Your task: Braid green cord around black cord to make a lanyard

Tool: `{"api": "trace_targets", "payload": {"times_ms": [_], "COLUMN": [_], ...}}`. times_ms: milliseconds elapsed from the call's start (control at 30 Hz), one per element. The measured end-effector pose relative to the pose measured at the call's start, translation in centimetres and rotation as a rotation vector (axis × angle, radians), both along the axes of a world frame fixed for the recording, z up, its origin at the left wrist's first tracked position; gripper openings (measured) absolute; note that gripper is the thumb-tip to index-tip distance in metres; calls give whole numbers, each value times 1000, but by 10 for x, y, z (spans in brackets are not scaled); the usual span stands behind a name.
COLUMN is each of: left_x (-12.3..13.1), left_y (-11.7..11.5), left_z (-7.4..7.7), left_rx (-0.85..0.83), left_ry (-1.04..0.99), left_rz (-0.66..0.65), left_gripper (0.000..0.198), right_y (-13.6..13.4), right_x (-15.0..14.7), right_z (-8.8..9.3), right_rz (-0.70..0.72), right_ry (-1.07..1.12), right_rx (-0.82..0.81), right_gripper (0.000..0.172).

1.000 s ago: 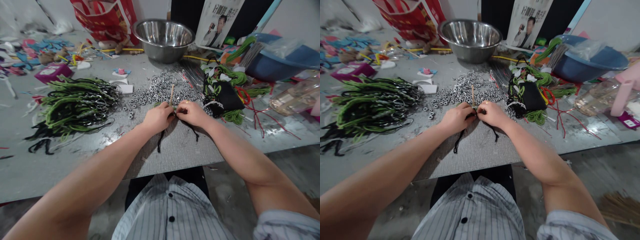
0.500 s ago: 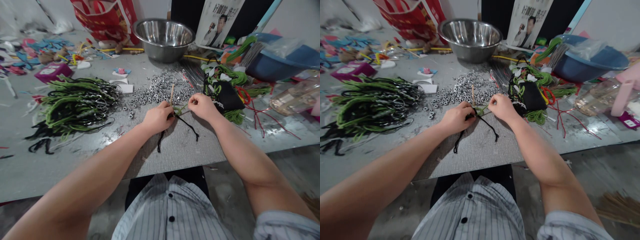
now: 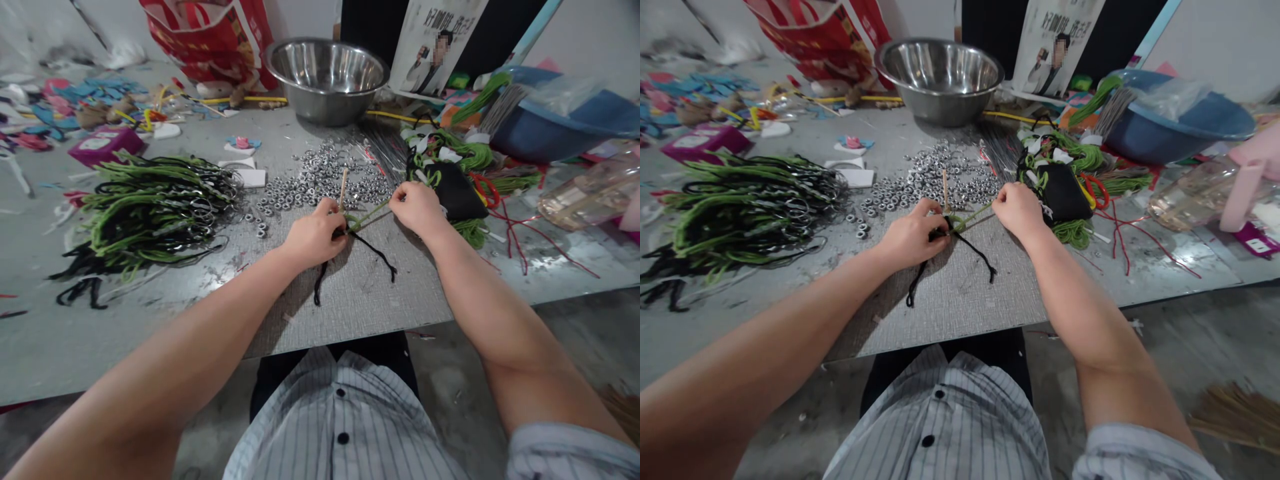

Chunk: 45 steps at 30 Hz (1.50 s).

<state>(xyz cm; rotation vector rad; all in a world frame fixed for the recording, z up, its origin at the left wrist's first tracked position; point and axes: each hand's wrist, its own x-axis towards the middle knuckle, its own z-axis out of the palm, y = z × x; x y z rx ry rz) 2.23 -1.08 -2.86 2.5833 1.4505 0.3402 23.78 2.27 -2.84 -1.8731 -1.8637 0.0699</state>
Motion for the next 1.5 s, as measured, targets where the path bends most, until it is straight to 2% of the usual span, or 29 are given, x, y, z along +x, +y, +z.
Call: {"api": "trace_targets", "payload": {"times_ms": [233,467,533,567,633,700,767,833,933,1000,1100,1200,1333,1500], "left_x": [0,-2,-2,-2,-3,-3,-3,-3,-3,-3,-3,-3,-4,-5], "left_y": [1,2,3,3,3,2,2,3,3,3,2,2,3,4], "left_z": [1,-2,-3,-3,-2,-2,-2,-2,-3,-3,-1,0,-1,-3], "left_rx": [-24,3,3,0,-6,-9,-11,-14,-10,-9,-20,-39,-43,-43], "left_ry": [3,-16,-19,-18,-13,-10,-7,-5,-9,-12,-13,-7,-15,-33], "left_rz": [-14,-29,-28,-26,-25,-31,-34,-33,-34,-35,-37,-37,-57,-60], "left_gripper": [24,24,24,24,24,24,24,23,23,23,22,22,23,23], "right_y": [-9,-8,-6,-6,-8,-12,-18,-25,-31,-33,-33,-33,-35,-43], "right_x": [-4,1,3,3,3,2,-1,-4,-10,-16,-24,-27,-27,-36], "right_z": [9,10,8,9,11,17,25,32,36,34,29,25,25,23], "right_rz": [-94,-142,-75,1,245,548,797,905,912,880,825,803,864,945], "right_ry": [-141,-188,-174,-158,-112,-72,-70,-107,-148,-168,-177,-156,-97,-127], "right_rx": [-106,-123,-109,-94,-100,-212,-416,-557,-626,-631,-600,-529,-435,-463], "right_gripper": [9,15,16,17,21,22,20,25,27,18,5,4,12,9]}}
